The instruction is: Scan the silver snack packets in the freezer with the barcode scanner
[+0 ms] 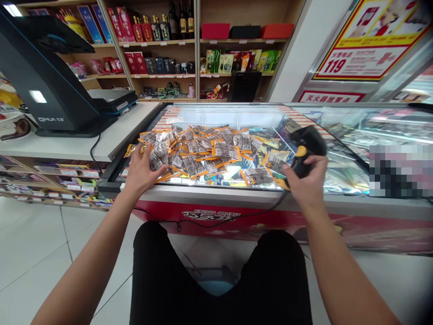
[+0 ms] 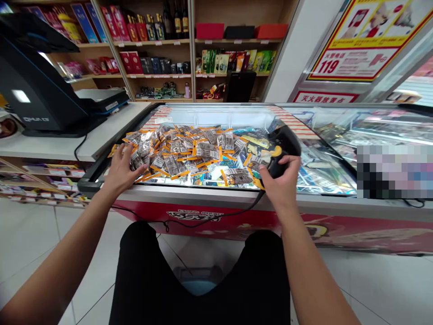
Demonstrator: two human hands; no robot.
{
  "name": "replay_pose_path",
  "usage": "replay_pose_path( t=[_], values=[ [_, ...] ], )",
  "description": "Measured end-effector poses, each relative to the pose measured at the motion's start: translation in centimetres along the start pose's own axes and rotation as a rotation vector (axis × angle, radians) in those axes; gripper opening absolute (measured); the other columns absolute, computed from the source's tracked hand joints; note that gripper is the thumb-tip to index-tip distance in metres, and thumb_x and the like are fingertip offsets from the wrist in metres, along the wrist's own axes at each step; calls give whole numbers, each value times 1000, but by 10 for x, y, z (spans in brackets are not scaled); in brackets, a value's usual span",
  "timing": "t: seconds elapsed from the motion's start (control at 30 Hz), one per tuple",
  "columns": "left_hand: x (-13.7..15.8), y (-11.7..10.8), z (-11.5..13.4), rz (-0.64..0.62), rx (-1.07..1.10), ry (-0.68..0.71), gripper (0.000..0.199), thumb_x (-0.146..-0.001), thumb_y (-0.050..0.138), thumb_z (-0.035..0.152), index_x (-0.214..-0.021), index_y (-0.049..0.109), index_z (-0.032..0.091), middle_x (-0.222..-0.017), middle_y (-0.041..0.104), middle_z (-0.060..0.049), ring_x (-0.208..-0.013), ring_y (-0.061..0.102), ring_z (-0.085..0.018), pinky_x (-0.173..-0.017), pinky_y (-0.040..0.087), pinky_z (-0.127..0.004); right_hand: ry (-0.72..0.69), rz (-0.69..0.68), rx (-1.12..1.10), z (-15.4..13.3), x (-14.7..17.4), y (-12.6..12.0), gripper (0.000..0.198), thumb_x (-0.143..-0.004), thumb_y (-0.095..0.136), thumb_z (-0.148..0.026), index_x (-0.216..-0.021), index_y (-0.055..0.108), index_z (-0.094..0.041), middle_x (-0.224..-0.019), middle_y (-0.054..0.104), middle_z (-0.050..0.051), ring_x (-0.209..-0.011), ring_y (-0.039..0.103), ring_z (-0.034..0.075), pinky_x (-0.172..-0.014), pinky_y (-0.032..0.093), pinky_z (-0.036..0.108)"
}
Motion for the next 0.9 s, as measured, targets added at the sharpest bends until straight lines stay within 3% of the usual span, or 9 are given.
replay_pose_path(
  t=[0.1,0.17,0.3,0.43,0.63,0.77,0.9],
  values=[
    [-5,4,13,-102,-38,29,125,-88,78,89,-186,38,21,-192,28,-29,-179,28,-55,-142,30,-73,3,25,175,-8,-6,19,72,-73,91,-70,-108,42,-32,-111,54,6,-107,61,35,-100,55,54],
    [-7,8,23,-124,-49,48,127,-85,80,92,-185,41,25,-192,30,-28,-178,29,-56,-141,32,-74,41,-94,202,-17,-6,41,78,-69,94,-73,-110,43,-31,-115,58,7,-108,62,34,-100,55,53],
    [-13,14,35,-127,-36,81,126,-80,85,93,-182,47,30,-190,36,-25,-174,37,-57,-138,36,-75,47,-269,238,-29,-14,81,78,-69,95,-73,-113,46,-30,-121,61,8,-115,62,36,-103,53,51],
    [-21,17,42,-155,-29,86,126,-78,90,89,-180,50,26,-187,39,-27,-172,42,-55,-138,40,-71,-17,-422,240,-34,-37,116,71,-73,92,-64,-116,47,-29,-128,62,11,-118,62,35,-105,51,50],
    [-23,20,48,-122,-31,67,123,-79,91,87,-179,51,28,-186,41,-26,-170,43,-58,-134,43,-75,-72,-613,196,-47,-66,152,65,-77,90,-58,-116,47,-29,-127,59,11,-115,63,34,-102,53,48],
    [-19,21,48,-77,-50,60,123,-79,89,90,-180,50,30,-189,38,-25,-173,39,-58,-136,39,-76,-62,-612,128,-48,-68,156,66,-76,91,-58,-115,47,-29,-123,61,9,-110,62,31,-100,54,48],
    [-15,19,49,-60,-75,61,121,-80,85,94,-179,51,33,-190,36,-24,-174,36,-58,-136,34,-81,-40,-479,27,-40,-63,149,49,-88,80,-58,-115,50,-30,-117,61,8,-102,63,28,-92,57,46]
  ],
)
Point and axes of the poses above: each hand's wrist, its own x-axis away from the middle knuckle, its own y-axis out of the palm, z = x × y, the point moved 2 cm from there along -x, towards the middle knuckle
